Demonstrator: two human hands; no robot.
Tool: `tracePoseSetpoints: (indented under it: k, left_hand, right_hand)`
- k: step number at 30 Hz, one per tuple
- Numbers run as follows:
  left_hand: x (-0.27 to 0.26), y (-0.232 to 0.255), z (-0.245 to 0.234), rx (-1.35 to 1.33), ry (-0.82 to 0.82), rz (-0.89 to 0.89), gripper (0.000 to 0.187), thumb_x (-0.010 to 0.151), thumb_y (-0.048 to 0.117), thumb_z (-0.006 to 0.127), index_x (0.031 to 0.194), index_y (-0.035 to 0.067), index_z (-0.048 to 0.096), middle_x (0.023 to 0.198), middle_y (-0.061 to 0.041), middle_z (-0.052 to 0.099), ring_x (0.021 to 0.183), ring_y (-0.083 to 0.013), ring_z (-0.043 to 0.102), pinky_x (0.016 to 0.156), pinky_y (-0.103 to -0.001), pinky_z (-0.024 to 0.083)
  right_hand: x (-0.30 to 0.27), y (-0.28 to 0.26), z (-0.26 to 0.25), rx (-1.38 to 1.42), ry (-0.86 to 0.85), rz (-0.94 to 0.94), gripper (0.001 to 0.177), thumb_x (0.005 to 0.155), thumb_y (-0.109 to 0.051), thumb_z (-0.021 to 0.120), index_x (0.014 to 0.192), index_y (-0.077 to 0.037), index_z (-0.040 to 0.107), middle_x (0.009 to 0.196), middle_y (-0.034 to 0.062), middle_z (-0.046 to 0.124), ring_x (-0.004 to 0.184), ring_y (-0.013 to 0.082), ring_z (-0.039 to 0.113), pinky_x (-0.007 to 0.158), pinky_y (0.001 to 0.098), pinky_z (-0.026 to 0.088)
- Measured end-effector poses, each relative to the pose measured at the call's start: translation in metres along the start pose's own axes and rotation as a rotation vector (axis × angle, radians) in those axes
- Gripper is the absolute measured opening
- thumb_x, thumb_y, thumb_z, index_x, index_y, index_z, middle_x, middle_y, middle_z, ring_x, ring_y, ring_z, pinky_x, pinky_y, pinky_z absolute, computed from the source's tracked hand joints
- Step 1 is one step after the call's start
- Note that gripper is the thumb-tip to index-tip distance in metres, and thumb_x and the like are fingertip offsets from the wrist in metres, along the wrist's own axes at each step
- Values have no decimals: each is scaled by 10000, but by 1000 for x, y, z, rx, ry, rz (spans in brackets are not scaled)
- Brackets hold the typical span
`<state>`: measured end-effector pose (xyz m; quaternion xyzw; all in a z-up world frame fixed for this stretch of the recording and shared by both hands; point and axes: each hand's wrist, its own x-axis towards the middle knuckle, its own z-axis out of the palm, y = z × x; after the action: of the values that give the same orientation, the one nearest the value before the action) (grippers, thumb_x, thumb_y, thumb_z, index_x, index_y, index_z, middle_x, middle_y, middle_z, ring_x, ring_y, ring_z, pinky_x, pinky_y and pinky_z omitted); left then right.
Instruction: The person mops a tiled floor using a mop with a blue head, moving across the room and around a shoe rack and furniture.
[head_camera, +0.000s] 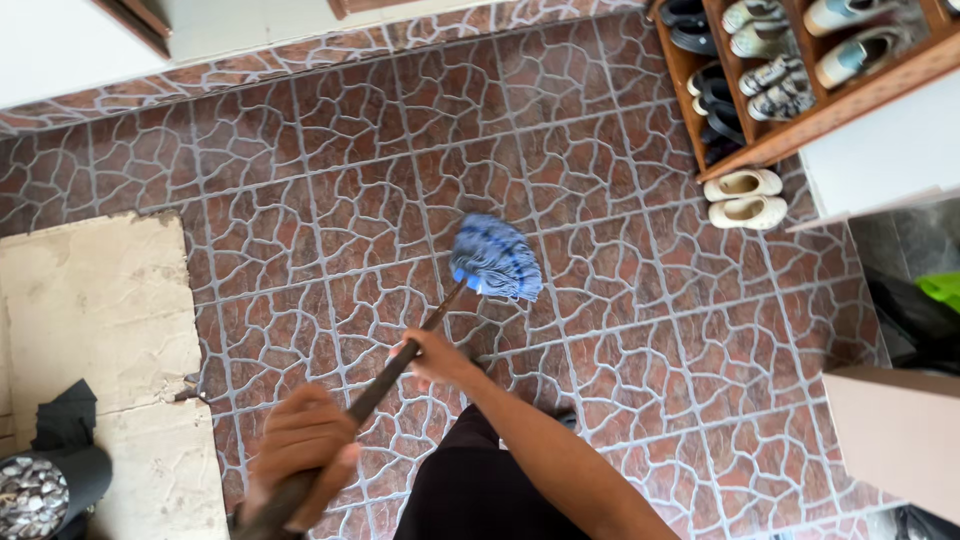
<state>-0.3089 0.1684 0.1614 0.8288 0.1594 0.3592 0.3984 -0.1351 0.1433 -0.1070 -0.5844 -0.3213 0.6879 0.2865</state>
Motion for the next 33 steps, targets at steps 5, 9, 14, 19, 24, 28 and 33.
tracePoseSetpoints:
  k: [5,9,14,19,24,28,33]
  left_hand:
    - [2,24,3,0,-43,-140,203,800,111,726,629,84,621,601,-30,662,619,-179,722,718,-355,494]
    - [-4,33,47,-17,-126,-118,211,822,133,738,648,77,634,642,-41,690,643,-202,737,671,-334,508]
    - [0,33,127,9,-136,-8,195,866,146,716,701,81,633,715,-36,699,721,-208,736,703,-341,524]
    - [18,40,219,-24,-193,58,187,892,148,742,734,89,662,754,-25,711,762,-208,744,731,-352,518]
    - [31,47,296,-55,-276,114,175,912,178,752,785,86,675,823,-39,726,838,-224,745,788,-350,536]
    - [32,50,336,-121,-392,140,204,945,199,750,794,91,665,863,-38,744,858,-217,746,823,-350,548]
    - [35,53,369,-208,-569,164,250,954,236,748,796,74,643,897,-50,750,890,-235,746,843,-359,549]
  right_hand:
    - [-24,40,-7,-466,222,-227,166,866,-97,650,1015,-171,636,795,86,722,740,303,724,652,473,538]
    - [-51,85,-40,-518,354,-172,247,831,-128,672,1048,-247,675,769,55,753,748,285,731,685,476,535]
    - [-80,132,-109,-486,397,11,280,852,-133,622,1077,-295,660,765,51,748,708,285,761,691,450,548]
    - [-100,207,-195,-318,549,-52,126,934,-226,600,1013,-301,664,844,30,727,705,300,760,661,463,553]
    - [-137,256,-268,-519,794,8,194,855,-191,660,993,-325,684,946,50,742,895,355,718,698,487,523]
    - [-172,293,-294,-451,884,115,199,925,-421,715,1017,-270,623,937,101,745,917,380,718,758,501,511]
    - [-215,336,-296,-324,1028,269,200,907,-412,677,1056,-298,607,931,73,750,901,380,723,714,538,525]
